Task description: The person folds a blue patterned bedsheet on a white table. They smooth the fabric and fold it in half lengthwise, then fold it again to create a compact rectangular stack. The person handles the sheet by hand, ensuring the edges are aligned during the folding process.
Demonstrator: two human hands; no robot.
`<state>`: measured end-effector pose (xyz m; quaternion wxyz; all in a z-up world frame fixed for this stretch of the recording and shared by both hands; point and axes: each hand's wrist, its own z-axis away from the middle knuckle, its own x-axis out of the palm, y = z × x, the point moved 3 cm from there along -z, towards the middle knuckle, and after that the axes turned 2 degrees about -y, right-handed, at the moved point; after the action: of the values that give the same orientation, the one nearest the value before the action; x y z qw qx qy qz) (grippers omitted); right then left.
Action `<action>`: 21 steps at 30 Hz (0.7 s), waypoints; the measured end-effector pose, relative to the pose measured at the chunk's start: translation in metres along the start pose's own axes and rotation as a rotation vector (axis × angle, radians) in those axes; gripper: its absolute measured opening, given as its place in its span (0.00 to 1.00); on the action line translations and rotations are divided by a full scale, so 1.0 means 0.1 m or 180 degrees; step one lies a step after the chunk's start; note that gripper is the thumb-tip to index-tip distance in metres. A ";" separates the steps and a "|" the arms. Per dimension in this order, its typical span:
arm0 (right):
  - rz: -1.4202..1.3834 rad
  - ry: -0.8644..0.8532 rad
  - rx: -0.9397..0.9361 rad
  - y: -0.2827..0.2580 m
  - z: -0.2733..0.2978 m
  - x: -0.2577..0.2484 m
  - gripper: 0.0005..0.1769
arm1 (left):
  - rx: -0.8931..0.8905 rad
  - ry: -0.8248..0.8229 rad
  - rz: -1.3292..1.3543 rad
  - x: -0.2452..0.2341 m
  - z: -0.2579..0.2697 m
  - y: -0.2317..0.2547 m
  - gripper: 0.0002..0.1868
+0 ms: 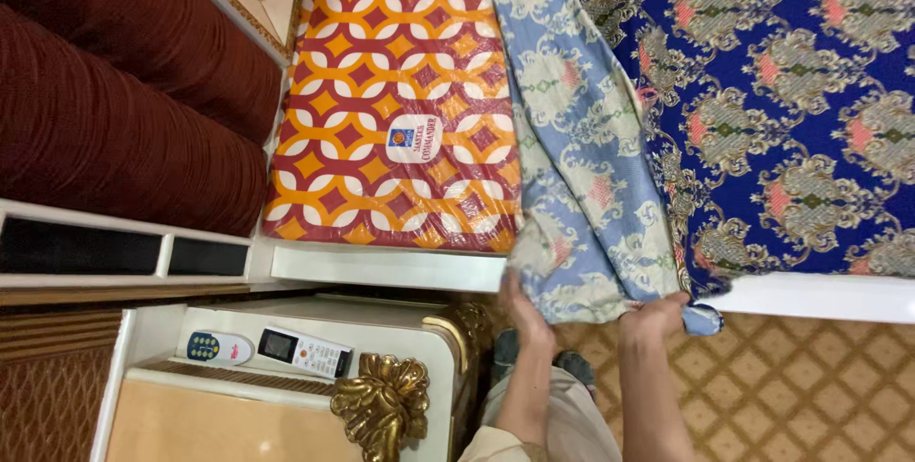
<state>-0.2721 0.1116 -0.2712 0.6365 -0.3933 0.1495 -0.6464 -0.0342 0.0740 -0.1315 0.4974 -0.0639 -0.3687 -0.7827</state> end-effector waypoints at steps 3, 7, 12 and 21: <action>0.0384 0.0409 -0.0170 -0.12 0.18 -0.08 0.37 | 0.1859 0.0580 -0.1560 0.03 0.26 0.24 0.19; 0.0662 0.0590 -0.0279 -0.11 0.57 -0.10 0.34 | 0.2500 0.0654 -0.1952 -0.02 0.51 0.35 0.18; 0.1735 0.0598 -0.0388 0.03 0.86 -0.21 0.26 | 0.2606 0.1120 -0.2666 -0.39 0.64 0.48 0.20; 0.2959 0.0489 -0.1551 -0.02 0.55 -0.81 0.19 | 0.2778 0.1757 -0.3482 -0.72 0.61 0.51 0.13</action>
<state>-0.2448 0.2052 -0.2604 0.7333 -0.3735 0.5001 -0.2696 0.0274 0.1542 -0.0950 0.0921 0.5299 -0.4865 -0.6885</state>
